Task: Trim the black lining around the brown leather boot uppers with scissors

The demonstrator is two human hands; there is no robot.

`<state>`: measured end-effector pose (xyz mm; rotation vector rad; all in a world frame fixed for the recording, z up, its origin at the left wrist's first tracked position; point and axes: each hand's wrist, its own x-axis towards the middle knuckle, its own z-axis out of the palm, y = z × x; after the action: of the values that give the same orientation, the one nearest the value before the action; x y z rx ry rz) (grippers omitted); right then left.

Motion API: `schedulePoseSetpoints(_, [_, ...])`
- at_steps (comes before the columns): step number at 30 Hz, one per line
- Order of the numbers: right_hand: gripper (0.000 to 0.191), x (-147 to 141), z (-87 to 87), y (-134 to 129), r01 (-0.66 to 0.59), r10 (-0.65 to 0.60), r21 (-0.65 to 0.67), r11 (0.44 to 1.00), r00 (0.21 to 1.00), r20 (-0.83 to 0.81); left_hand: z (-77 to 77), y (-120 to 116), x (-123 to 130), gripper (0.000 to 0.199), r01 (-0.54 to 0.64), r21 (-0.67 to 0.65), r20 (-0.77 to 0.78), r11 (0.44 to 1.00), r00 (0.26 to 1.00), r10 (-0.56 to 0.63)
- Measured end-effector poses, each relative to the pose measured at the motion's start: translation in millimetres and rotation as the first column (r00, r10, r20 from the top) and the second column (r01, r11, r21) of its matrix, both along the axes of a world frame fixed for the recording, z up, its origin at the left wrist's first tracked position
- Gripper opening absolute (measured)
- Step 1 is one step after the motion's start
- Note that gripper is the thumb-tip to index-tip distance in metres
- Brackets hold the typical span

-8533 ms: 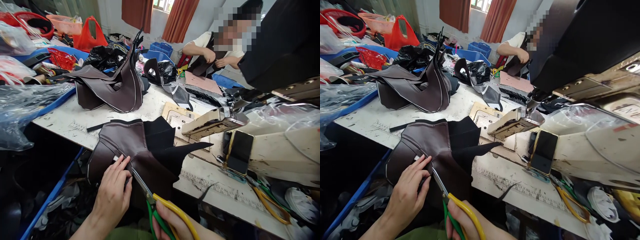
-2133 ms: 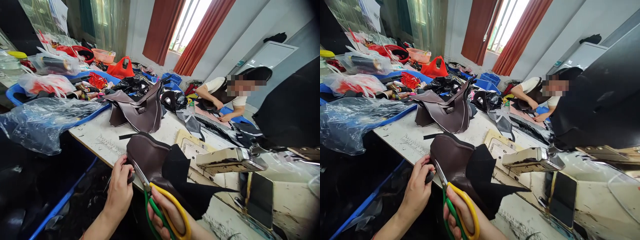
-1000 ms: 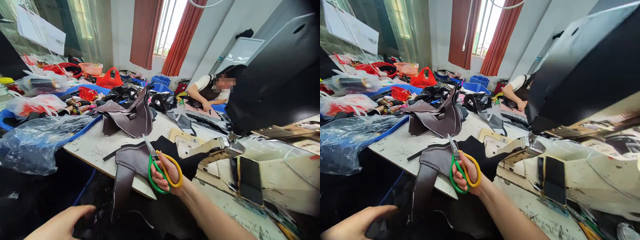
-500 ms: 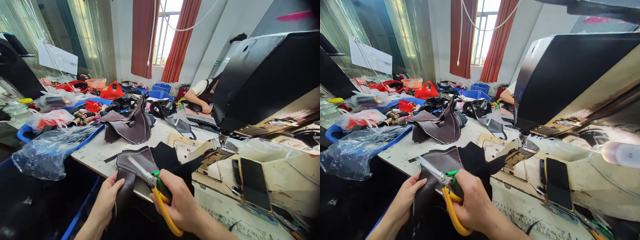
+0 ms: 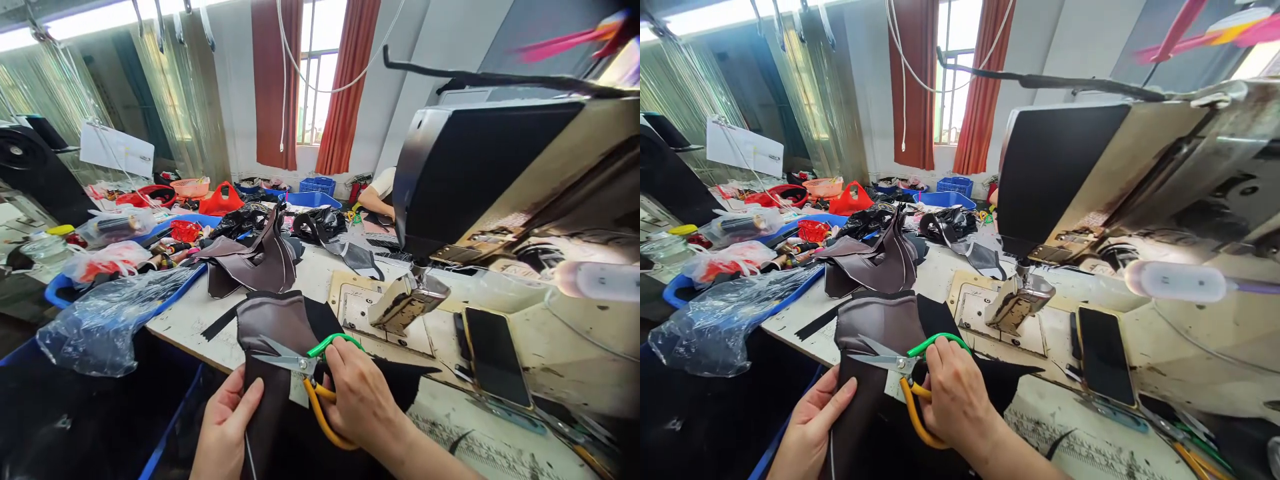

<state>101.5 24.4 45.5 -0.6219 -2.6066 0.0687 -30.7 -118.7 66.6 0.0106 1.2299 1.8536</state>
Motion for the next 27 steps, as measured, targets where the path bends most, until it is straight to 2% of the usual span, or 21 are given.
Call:
schedulePoseSetpoints(4, [0.02, 2, -0.4, -1, -0.015, 0.017, 0.023, 1.0, 0.998, -0.057, 1.1, -4, 1, 0.059, 0.039, -0.022, -0.096, 0.999, 0.995, -0.041])
schedulePoseSetpoints(10, [0.019, 2, -3.2, 2, -0.059, 0.087, 0.214, 0.975, 0.989, -0.12, 5.2, -9, 4, 0.053, 0.013, -0.05, -0.186, 0.999, 0.982, -0.022])
schedulePoseSetpoints(12, [0.018, 2, 1.8, 4, -0.134, 0.154, 0.161, 0.978, 0.98, -0.125, 6.0, -8, 4, 0.052, 0.025, -0.047, -0.156, 0.999, 0.987, -0.032])
schedulePoseSetpoints(14, [0.015, 4, 10.7, 8, -0.184, 0.188, 0.037, 0.982, 0.968, -0.168, 6.2, -7, 2, 0.051, 0.024, -0.041, -0.104, 0.999, 0.994, -0.028])
schedulePoseSetpoints(16, [0.01, 7, 20.5, 11, -0.143, 0.132, -0.037, 0.989, 0.969, -0.21, 6.2, -5, -1, 0.051, 0.0, -0.032, -0.06, 0.999, 0.998, -0.002])
schedulePoseSetpoints(19, [0.009, 15, 27.3, 12, -0.037, 0.042, 0.033, 0.999, 0.984, -0.173, 6.7, -4, -5, 0.051, -0.044, -0.023, -0.021, 0.999, 0.999, 0.043])
schedulePoseSetpoints(23, [0.019, 20, 15.0, 9, -0.031, 0.04, 0.106, 0.994, 0.996, -0.081, 5.4, -3, -3, 0.052, -0.049, -0.013, -0.036, 0.999, 0.998, 0.048])
schedulePoseSetpoints(27, [0.018, 22, -2.0, 7, -0.049, 0.074, 0.171, 0.984, 0.986, -0.146, 5.1, -5, 7, 0.045, -0.024, -0.006, -0.112, 1.0, 0.993, 0.024])
